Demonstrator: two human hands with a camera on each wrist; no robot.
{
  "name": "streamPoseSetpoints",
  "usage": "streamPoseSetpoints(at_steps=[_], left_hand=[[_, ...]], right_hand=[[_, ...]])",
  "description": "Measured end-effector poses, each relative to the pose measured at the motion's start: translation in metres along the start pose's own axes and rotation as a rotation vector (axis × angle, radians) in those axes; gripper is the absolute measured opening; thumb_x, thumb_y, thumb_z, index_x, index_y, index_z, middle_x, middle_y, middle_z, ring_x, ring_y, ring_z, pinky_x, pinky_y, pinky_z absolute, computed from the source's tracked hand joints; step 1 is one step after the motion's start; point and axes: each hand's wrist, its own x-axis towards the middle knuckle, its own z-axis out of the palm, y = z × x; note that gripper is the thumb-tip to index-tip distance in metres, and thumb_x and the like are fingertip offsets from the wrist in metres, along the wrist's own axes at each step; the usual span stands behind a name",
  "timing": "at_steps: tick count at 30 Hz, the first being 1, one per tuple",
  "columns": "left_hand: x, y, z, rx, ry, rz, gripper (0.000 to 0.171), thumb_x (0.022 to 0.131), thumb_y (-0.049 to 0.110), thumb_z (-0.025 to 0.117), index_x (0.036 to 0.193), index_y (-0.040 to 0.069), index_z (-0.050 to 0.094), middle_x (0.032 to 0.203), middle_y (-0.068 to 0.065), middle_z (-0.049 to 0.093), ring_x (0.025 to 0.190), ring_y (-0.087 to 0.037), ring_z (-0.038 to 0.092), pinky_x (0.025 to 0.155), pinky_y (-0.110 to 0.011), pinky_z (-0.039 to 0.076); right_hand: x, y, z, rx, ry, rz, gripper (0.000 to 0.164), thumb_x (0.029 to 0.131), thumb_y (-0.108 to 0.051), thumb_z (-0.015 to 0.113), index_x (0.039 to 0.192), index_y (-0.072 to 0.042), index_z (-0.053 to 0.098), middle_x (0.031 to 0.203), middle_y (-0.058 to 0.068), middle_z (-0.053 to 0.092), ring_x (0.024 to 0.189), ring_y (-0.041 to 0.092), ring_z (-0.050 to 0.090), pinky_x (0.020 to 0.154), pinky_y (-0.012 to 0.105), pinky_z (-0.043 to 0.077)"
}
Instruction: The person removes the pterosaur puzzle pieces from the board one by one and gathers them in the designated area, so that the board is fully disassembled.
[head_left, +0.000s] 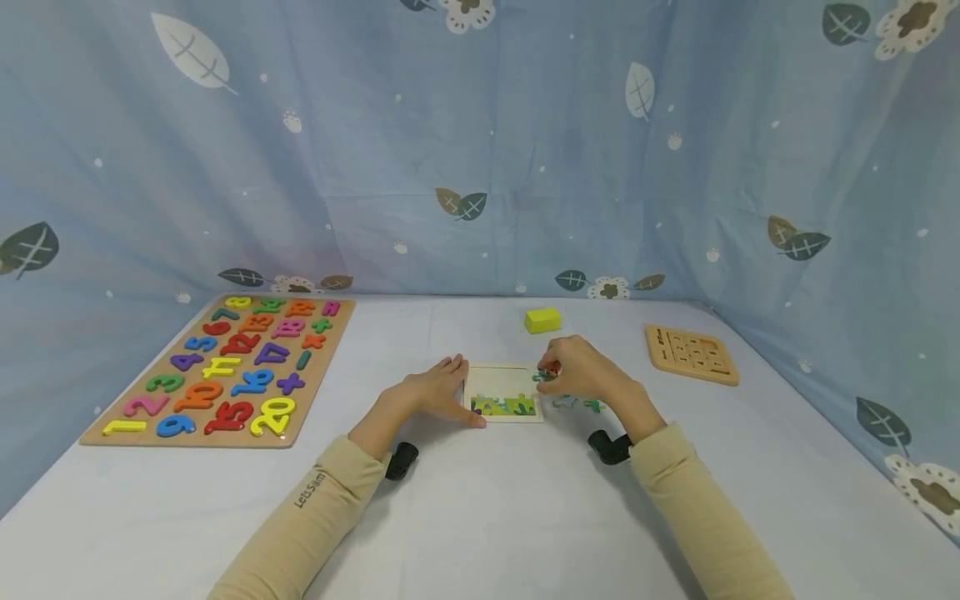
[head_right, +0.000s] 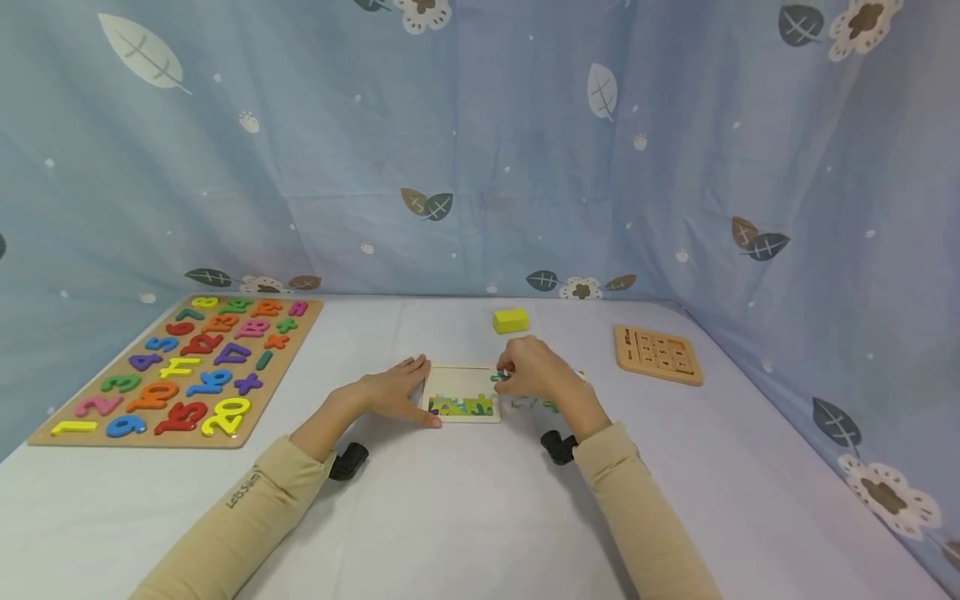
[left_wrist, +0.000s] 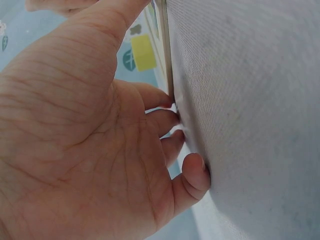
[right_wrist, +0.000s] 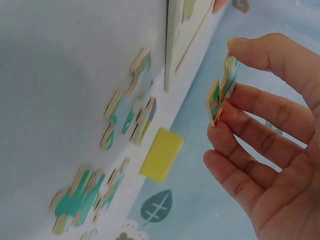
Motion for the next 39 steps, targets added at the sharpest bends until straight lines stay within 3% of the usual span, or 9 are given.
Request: streamPoseSetpoints(at_steps=[5, 26, 39], left_hand=[[0.001, -0.001, 0.001, 0.001, -0.001, -0.003, 0.110, 0.080, 0.062, 0.066, 0.155, 0.005, 0.009, 0.163, -0.012, 0.004, 0.151, -0.028, 0.005, 0.112, -0.064, 0.021], [-0.001, 0.000, 0.001, 0.006, 0.001, -0.008, 0.110, 0.080, 0.062, 0.066, 0.155, 0.005, 0.009, 0.163, -0.011, 0.003, 0.151, -0.027, 0.005, 0.113, -0.062, 0.021], [0.000, -0.001, 0.001, 0.001, 0.004, -0.005, 0.110, 0.080, 0.060, 0.067, 0.155, 0.004, 0.009, 0.163, -0.012, 0.004, 0.151, -0.028, 0.005, 0.114, -0.060, 0.020]], right_hand=[[-0.005, 0.006, -0.001, -0.010, 0.007, 0.017, 0.026, 0.079, -0.016, 0.077, 0.100, 0.000, 0.075, 0.091, 0.008, 0.066, 0.081, 0.016, 0.060, 0.073, 0.032, 0.052], [-0.022, 0.025, -0.010, -0.042, 0.027, 0.024, 0.028, 0.077, -0.014, 0.076, 0.098, 0.004, 0.074, 0.088, 0.009, 0.067, 0.078, 0.016, 0.061, 0.071, 0.033, 0.053], [-0.033, 0.036, -0.017, -0.061, 0.014, 0.073, 0.030, 0.076, -0.015, 0.078, 0.099, 0.004, 0.074, 0.086, 0.007, 0.066, 0.076, 0.015, 0.059, 0.069, 0.030, 0.050]])
